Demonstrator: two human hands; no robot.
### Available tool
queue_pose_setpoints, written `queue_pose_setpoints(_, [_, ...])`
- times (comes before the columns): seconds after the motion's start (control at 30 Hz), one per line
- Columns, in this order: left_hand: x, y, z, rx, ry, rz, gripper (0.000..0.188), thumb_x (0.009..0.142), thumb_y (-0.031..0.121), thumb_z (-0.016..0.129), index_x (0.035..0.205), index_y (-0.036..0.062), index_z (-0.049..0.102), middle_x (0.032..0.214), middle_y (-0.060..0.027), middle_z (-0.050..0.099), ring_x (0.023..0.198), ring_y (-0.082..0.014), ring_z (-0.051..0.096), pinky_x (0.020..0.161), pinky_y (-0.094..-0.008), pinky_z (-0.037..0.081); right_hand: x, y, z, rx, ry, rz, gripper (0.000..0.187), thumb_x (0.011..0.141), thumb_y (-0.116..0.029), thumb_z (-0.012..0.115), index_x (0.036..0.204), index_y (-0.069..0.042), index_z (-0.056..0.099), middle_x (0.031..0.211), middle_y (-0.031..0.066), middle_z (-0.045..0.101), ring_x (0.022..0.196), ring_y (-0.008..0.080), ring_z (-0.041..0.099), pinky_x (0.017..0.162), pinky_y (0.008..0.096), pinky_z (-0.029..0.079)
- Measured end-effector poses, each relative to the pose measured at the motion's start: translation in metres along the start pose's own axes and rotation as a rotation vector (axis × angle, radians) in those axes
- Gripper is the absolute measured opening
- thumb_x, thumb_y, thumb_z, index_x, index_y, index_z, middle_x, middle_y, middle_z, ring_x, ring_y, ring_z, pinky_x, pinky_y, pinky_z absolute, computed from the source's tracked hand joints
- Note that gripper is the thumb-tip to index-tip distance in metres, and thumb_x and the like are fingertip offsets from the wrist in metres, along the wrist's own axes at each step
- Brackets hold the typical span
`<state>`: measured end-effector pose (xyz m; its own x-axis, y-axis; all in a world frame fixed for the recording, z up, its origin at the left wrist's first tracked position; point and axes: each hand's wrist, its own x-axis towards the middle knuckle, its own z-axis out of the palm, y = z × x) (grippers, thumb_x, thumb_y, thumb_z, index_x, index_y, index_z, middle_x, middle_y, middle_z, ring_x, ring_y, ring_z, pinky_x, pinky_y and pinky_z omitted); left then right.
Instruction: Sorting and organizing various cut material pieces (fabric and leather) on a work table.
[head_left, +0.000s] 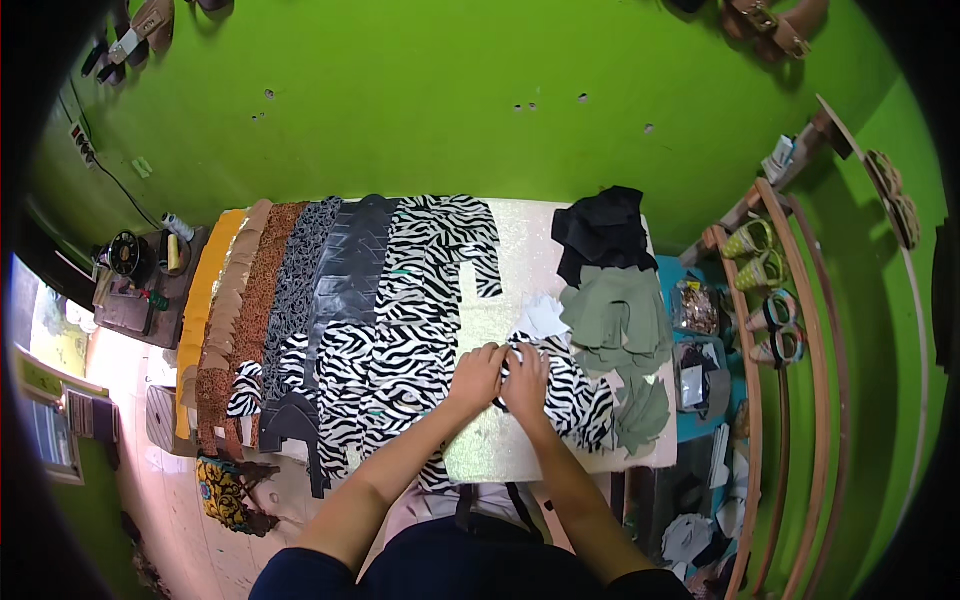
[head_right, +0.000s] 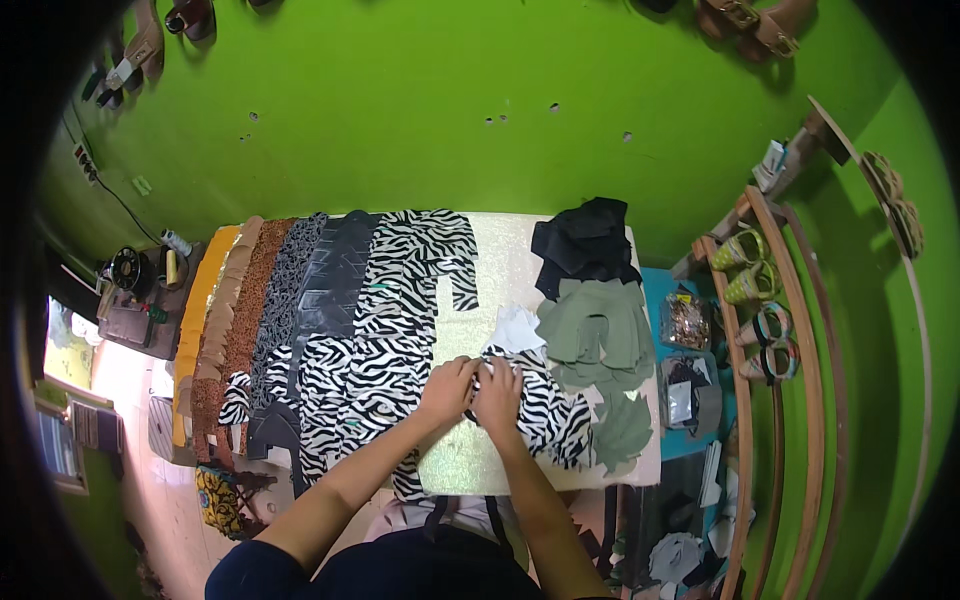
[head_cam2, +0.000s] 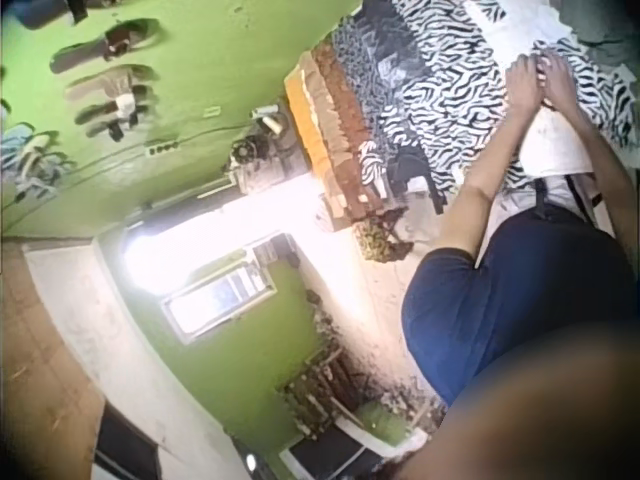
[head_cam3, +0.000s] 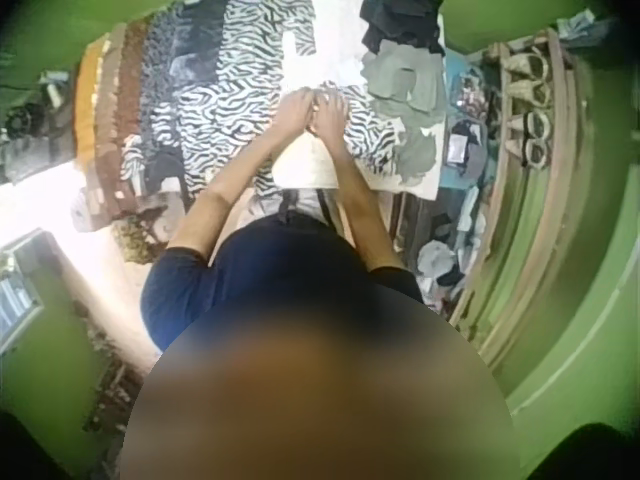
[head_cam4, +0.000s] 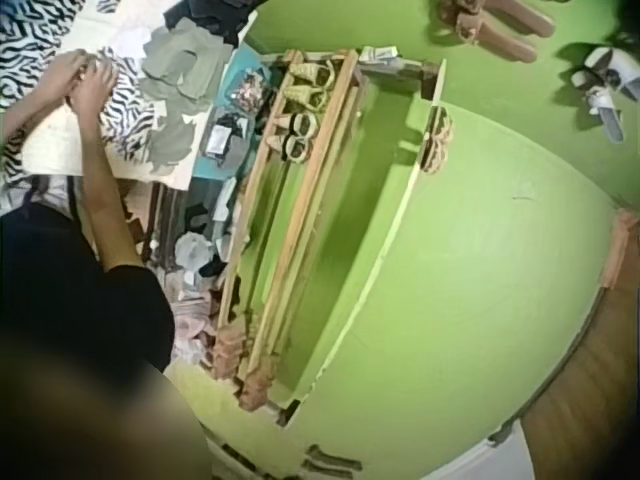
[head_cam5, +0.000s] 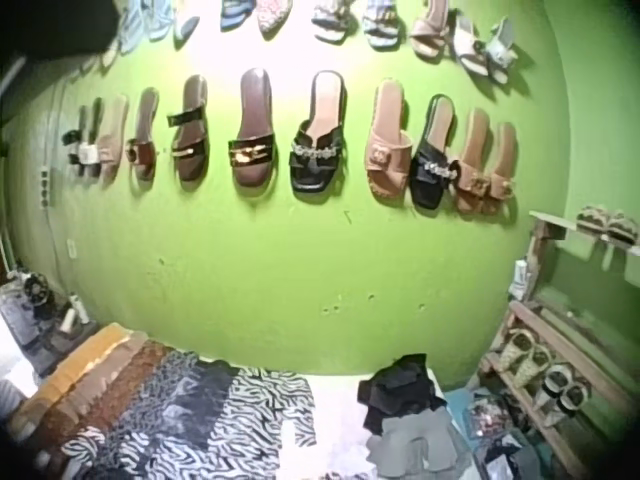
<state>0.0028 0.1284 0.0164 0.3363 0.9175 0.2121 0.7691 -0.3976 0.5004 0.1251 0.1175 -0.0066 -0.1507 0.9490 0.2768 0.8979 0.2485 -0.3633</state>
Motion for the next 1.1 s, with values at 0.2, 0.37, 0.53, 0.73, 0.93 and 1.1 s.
queue_pose_setpoints(0.2, [-0.011,0.020,0.013,0.049,0.002,0.061,0.038,0.073,0.009,0.053,0.111,0.0032,0.050,0.099,-0.0130,0.053,0.086,-0.0274,0.054,0.073,-0.0374,0.043,-0.019,0.044,-0.022,-0.211,0.121,0.137,0.042,0.070,-0.002,0.054,0.112,-0.004,0.053,0.111,0.0142,0.048,0.108,0.0298,0.044,0.098,0.0468,0.028])
queue_pose_setpoints(0.37, [-0.021,0.033,0.010,0.062,0.012,0.047,0.039,0.071,0.013,0.056,0.108,0.0044,0.050,0.098,-0.0132,0.052,0.087,-0.0279,0.053,0.074,-0.0383,0.043,-0.013,0.056,-0.045,-0.135,0.087,-0.051,0.026,0.076,-0.010,0.053,0.101,-0.008,0.057,0.096,0.0085,0.052,0.093,0.0260,0.049,0.088,0.0400,0.036])
queue_pose_setpoints(0.53, [-0.030,0.055,-0.007,0.031,0.188,0.128,0.051,0.073,0.019,0.061,0.119,0.0046,0.045,0.118,-0.0174,0.045,0.104,-0.0313,0.047,0.085,-0.0387,0.040,-0.022,0.051,-0.077,0.110,0.005,-0.124,0.031,0.074,-0.009,0.059,0.105,-0.009,0.057,0.100,0.0091,0.051,0.094,0.0279,0.050,0.083,0.0382,0.040])
queue_pose_setpoints(0.73, [-0.083,0.062,0.004,0.028,0.092,0.071,0.046,0.075,0.021,0.059,0.117,0.0047,0.048,0.119,-0.0159,0.046,0.107,-0.0304,0.047,0.087,-0.0385,0.039,-0.075,0.034,-0.072,0.184,-0.104,-0.205,0.030,0.074,-0.012,0.060,0.104,-0.010,0.057,0.094,0.0068,0.053,0.092,0.0258,0.051,0.081,0.0380,0.040])
queue_pose_setpoints(0.93, [-0.128,0.072,0.045,0.170,0.020,0.035,0.047,0.075,0.027,0.057,0.116,0.0061,0.049,0.121,-0.0165,0.045,0.114,-0.0314,0.043,0.093,-0.0423,0.035,-0.113,0.049,-0.058,0.061,-0.056,-0.325,0.024,0.075,-0.014,0.062,0.097,-0.008,0.059,0.096,0.0063,0.054,0.092,0.0252,0.051,0.083,0.0368,0.039])
queue_pose_setpoints(1.1, [-0.122,0.091,0.053,0.220,0.051,-0.040,0.043,0.076,0.028,0.057,0.113,0.0069,0.051,0.121,-0.0153,0.046,0.113,-0.0301,0.043,0.093,-0.0427,0.035,-0.111,0.059,-0.081,0.033,0.090,-0.035,0.026,0.077,-0.016,0.058,0.100,-0.003,0.056,0.097,0.0113,0.053,0.093,0.0286,0.050,0.082,0.0386,0.041])
